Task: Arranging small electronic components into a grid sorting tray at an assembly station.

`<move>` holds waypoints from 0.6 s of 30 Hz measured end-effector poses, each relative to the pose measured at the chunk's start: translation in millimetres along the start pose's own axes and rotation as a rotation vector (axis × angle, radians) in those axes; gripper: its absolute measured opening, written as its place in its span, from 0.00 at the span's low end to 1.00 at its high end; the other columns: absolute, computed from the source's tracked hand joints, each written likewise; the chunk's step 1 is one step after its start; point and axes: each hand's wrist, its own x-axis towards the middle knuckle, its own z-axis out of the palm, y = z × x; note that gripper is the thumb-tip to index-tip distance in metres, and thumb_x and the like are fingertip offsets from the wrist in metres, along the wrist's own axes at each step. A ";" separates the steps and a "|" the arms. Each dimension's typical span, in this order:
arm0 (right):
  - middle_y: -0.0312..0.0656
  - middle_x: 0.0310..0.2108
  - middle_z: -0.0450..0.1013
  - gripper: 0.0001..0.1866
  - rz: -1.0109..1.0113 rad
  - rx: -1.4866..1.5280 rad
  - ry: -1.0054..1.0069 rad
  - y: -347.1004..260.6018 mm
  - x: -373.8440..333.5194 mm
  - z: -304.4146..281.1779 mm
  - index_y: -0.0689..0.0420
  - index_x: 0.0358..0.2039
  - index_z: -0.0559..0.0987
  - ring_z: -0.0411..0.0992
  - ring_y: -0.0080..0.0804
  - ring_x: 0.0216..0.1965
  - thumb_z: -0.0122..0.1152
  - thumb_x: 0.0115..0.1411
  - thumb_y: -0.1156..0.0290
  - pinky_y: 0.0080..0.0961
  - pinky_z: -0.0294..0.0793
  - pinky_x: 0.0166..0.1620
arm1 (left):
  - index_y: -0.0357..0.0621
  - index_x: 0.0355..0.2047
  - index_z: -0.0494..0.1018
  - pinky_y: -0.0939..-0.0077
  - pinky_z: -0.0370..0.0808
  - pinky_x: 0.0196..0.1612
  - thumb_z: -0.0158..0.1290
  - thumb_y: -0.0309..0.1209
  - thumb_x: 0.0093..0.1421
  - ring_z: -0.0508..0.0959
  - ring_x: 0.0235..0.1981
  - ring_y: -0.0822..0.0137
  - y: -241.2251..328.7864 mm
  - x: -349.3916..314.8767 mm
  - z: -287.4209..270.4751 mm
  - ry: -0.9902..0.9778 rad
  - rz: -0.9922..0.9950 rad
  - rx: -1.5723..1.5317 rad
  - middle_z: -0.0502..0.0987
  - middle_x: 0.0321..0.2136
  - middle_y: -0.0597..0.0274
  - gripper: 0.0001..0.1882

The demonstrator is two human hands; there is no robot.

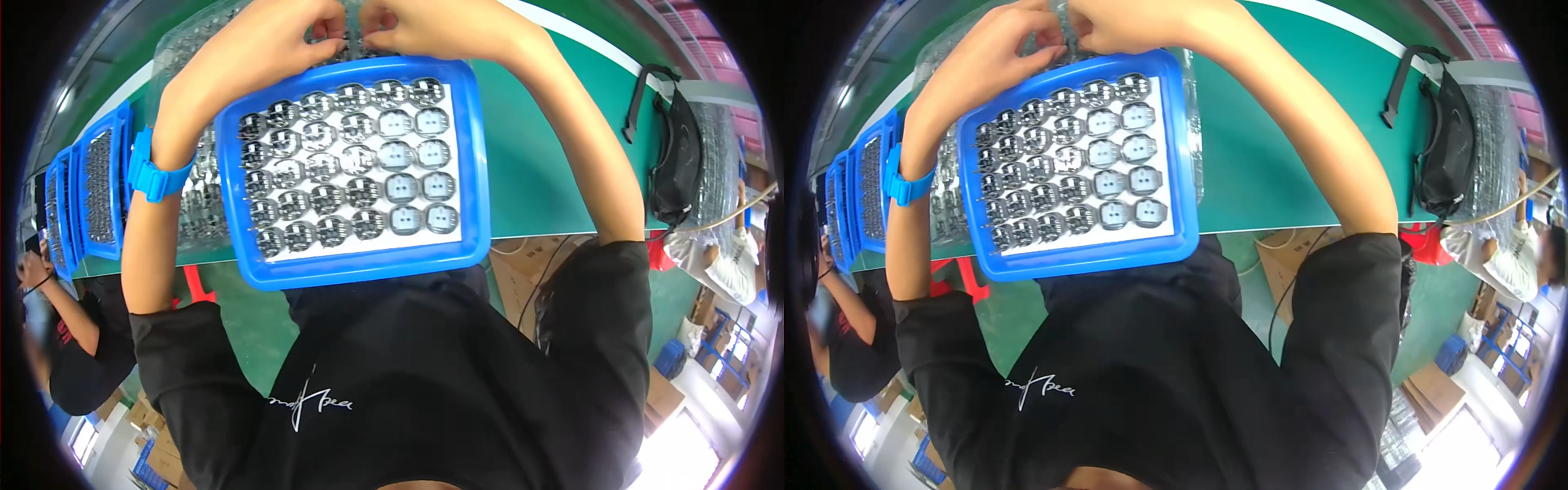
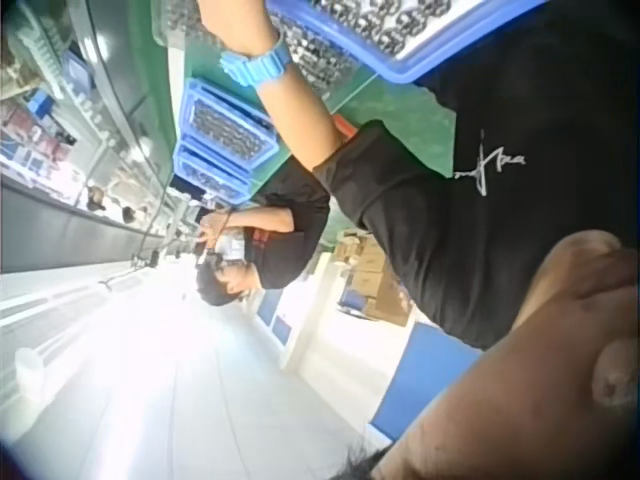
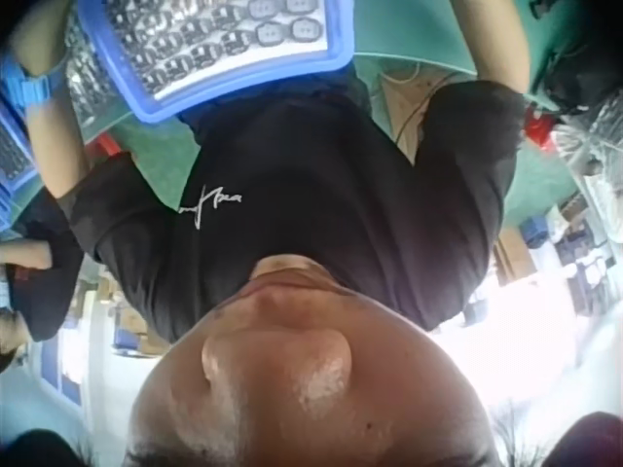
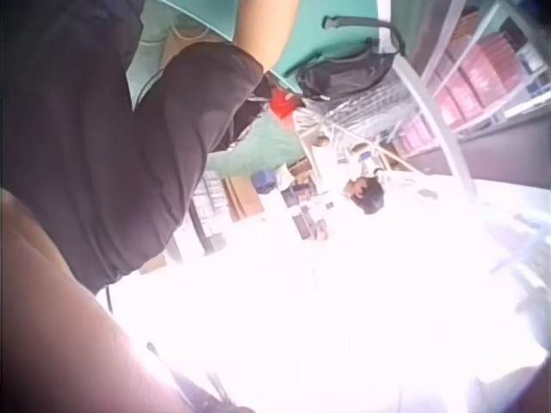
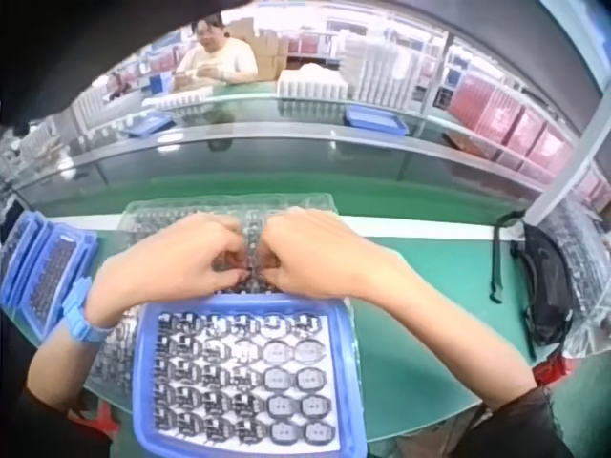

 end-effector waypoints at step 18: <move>0.35 0.29 0.66 0.13 -0.270 0.149 0.230 -43.1 -77.0 -3.6 0.59 0.30 0.85 0.65 0.31 0.31 0.76 0.41 0.78 0.28 0.64 0.31 | 0.36 0.35 0.79 0.74 0.72 0.33 0.64 0.18 0.53 0.75 0.31 0.64 54.5 -77.9 15.8 0.259 0.144 -0.267 0.72 0.31 0.60 0.09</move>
